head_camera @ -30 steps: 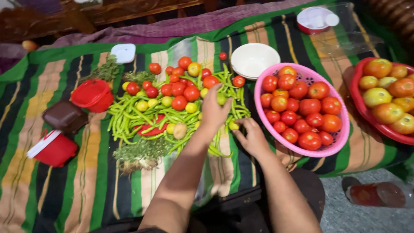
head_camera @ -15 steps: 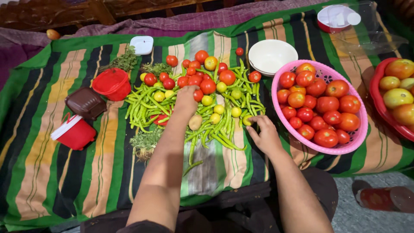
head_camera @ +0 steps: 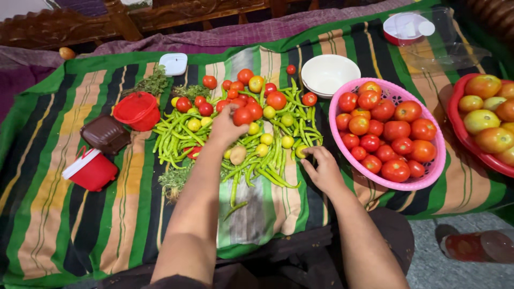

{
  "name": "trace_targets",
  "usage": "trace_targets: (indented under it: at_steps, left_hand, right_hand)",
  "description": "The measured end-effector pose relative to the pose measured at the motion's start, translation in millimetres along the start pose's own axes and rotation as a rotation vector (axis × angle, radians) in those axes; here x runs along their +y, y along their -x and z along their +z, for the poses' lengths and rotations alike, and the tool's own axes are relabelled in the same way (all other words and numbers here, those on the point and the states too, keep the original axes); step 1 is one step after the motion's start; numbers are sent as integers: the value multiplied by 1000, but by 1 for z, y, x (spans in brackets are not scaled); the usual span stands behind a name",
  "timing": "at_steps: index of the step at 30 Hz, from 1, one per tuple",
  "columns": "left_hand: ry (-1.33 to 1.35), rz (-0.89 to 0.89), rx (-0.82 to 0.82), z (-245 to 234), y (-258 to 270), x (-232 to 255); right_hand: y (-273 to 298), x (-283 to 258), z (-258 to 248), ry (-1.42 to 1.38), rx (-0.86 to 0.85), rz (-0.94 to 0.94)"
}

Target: The person sorts a pile of mixed vegetables, including tomatoes, green beans, and lemons, on a striped cloth. They pick up tomatoes one by one and place them into a pink basket, occasionally moving other items aside.

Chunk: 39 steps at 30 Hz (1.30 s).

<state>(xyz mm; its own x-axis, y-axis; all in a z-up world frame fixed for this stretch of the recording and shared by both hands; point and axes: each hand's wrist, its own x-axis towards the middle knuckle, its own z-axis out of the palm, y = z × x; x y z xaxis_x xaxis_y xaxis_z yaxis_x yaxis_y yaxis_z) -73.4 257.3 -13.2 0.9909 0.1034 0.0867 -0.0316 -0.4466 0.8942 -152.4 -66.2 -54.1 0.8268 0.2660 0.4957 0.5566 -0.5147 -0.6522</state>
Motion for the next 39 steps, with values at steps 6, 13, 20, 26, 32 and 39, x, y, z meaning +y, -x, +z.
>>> trace_targets:
  at_steps: [6,13,20,26,32,39]
  left_hand:
    - [711,108,-132,55,36,-15]
    - [728,47,-203,127,76,-20]
    - [217,-259,-303,128,79,18]
    - [163,-124,-139,133,81,13]
    - [481,-30,-111,146,88,-14]
    - [228,326,49,142,96,-24]
  right_hand:
    - [-2,-8,4,7,50,1]
    - [2,-17,4,-89,140,-108]
    - [4,-20,-2,-100,58,-159]
    - [6,3,14,-364,21,213]
    - [11,14,28,-330,45,236]
    - [8,-15,25,-72,105,61]
